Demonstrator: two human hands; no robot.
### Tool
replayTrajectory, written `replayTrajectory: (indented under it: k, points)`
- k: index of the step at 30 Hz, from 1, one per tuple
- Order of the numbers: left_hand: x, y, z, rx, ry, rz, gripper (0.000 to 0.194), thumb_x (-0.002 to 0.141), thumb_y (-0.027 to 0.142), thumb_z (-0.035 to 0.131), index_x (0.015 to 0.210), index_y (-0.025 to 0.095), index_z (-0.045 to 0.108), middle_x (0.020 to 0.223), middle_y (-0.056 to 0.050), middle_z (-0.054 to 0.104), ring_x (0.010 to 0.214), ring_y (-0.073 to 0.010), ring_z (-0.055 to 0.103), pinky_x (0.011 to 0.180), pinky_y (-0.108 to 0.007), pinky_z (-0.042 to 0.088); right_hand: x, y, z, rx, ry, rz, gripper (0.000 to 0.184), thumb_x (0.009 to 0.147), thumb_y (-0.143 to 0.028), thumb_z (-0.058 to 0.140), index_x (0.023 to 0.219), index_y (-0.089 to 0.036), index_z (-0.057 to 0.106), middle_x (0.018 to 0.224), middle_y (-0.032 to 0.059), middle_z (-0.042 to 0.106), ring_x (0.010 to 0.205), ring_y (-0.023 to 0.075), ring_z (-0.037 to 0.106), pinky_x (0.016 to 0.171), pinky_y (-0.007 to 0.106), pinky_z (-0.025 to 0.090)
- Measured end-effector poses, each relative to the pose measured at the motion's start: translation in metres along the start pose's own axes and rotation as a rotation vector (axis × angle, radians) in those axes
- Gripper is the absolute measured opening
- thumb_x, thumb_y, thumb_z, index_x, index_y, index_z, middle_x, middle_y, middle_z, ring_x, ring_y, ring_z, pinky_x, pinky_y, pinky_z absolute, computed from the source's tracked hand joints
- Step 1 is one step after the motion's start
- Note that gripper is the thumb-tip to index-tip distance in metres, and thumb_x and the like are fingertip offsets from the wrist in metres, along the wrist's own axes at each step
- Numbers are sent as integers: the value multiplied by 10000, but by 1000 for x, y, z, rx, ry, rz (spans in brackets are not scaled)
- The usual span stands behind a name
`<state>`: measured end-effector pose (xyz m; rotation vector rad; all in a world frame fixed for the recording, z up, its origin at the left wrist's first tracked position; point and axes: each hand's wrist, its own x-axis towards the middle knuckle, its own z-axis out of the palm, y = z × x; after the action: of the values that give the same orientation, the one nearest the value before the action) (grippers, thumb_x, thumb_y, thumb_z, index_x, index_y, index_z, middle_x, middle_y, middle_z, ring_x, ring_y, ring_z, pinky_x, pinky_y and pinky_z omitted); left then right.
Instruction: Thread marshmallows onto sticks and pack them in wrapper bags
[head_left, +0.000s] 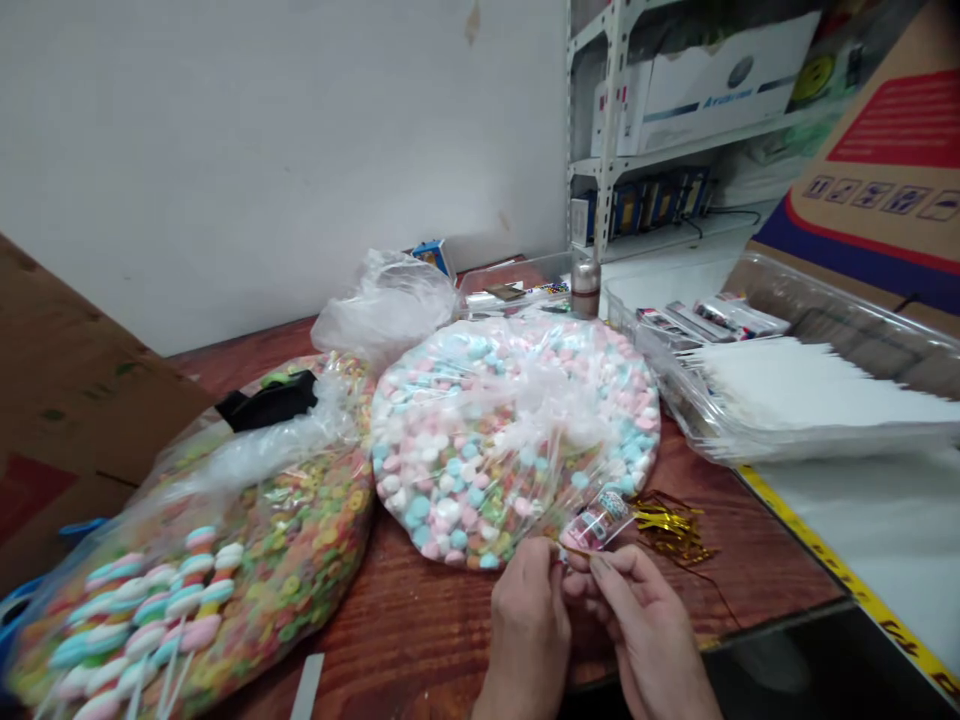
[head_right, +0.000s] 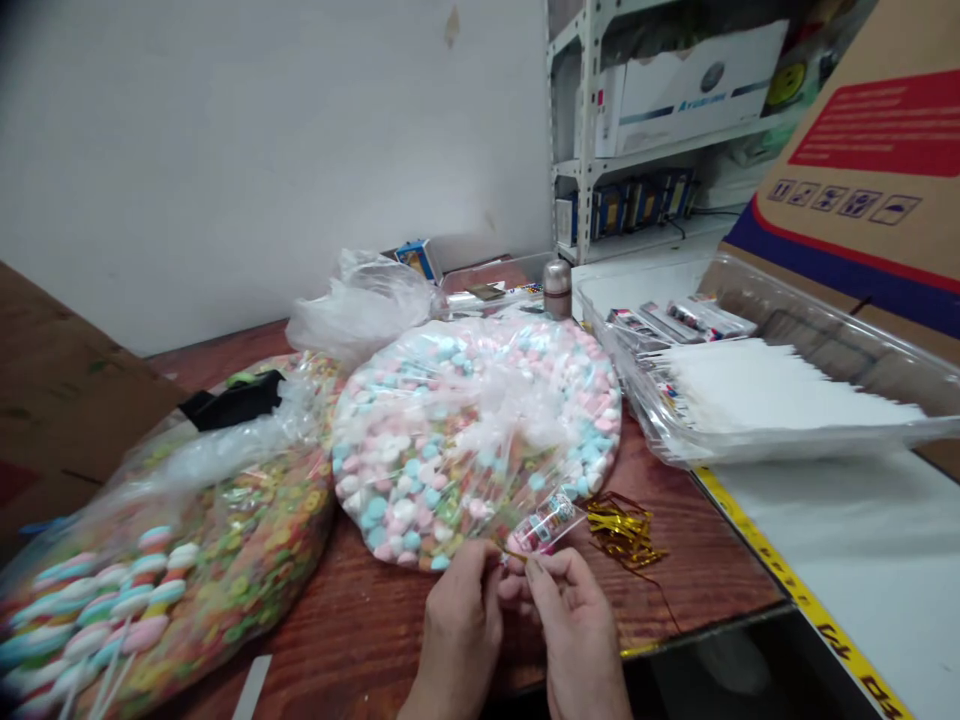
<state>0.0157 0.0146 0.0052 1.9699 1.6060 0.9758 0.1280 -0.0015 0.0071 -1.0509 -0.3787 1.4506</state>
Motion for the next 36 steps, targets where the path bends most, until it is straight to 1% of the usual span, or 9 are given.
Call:
replayTrajectory:
  k: [6,10,13,17,20,26,30,32,36]
  points:
    - [-3,-4,-4,-173,77,-11,327,873,159,507,1140,247,674,882,-95,712,793,-221,662,724,-288,476,0,1,1,-37,14,-18,281,718,-417,794,740,-193,625,751,26,729,664,160,665,621,256,533]
    - [1,-5,-8,-173,46,1,290,875,195,513,1070,232,724,811,-99,686,761,-216,648,709,-297,488,1,6,0,-66,-2,-34,278,730,-415,786,739,-187,625,721,8,704,644,143,641,633,250,518]
    - [6,1,-8,-405,57,-212,184,848,239,579,930,210,742,826,-94,691,748,-204,632,696,-298,491,0,9,2,-68,-16,-19,256,786,-413,738,743,-198,606,667,-17,669,611,121,600,594,216,481]
    - [12,13,-3,-1027,-43,-659,198,771,333,697,843,148,693,550,22,527,455,-81,410,445,-195,337,2,11,8,-21,-81,-17,249,843,-402,669,722,-214,559,647,-38,625,588,123,569,540,215,447]
    - [12,18,3,-1333,-113,-785,266,709,334,765,832,118,671,564,64,435,446,-30,275,410,-155,218,7,12,7,-129,-90,-54,249,849,-421,648,740,-217,556,621,-45,613,545,126,553,514,223,444]
    - [7,15,3,-897,-180,-569,227,821,352,642,924,154,684,507,42,494,402,-78,377,401,-201,291,18,11,-8,-255,-22,-118,207,757,-350,733,750,-219,573,549,-56,598,467,136,537,446,232,438]
    - [6,13,-3,-624,-64,-253,182,840,312,624,916,188,733,854,-76,668,789,-176,594,721,-263,463,19,11,-8,-256,-12,-136,203,725,-299,753,835,-194,618,701,-17,659,665,164,617,634,258,503]
    - [6,12,-3,-734,-54,-350,198,848,346,612,873,181,717,747,-46,635,665,-136,554,620,-230,445,17,10,-3,-237,-58,-128,205,751,-343,731,756,-199,586,652,-27,627,617,151,602,604,257,498]
    - [9,9,0,-1123,-92,-690,258,800,422,659,845,168,649,493,79,412,393,-40,223,367,-157,172,12,1,8,-211,-165,-86,261,752,-406,732,760,-206,565,591,-43,596,510,138,574,498,250,479]
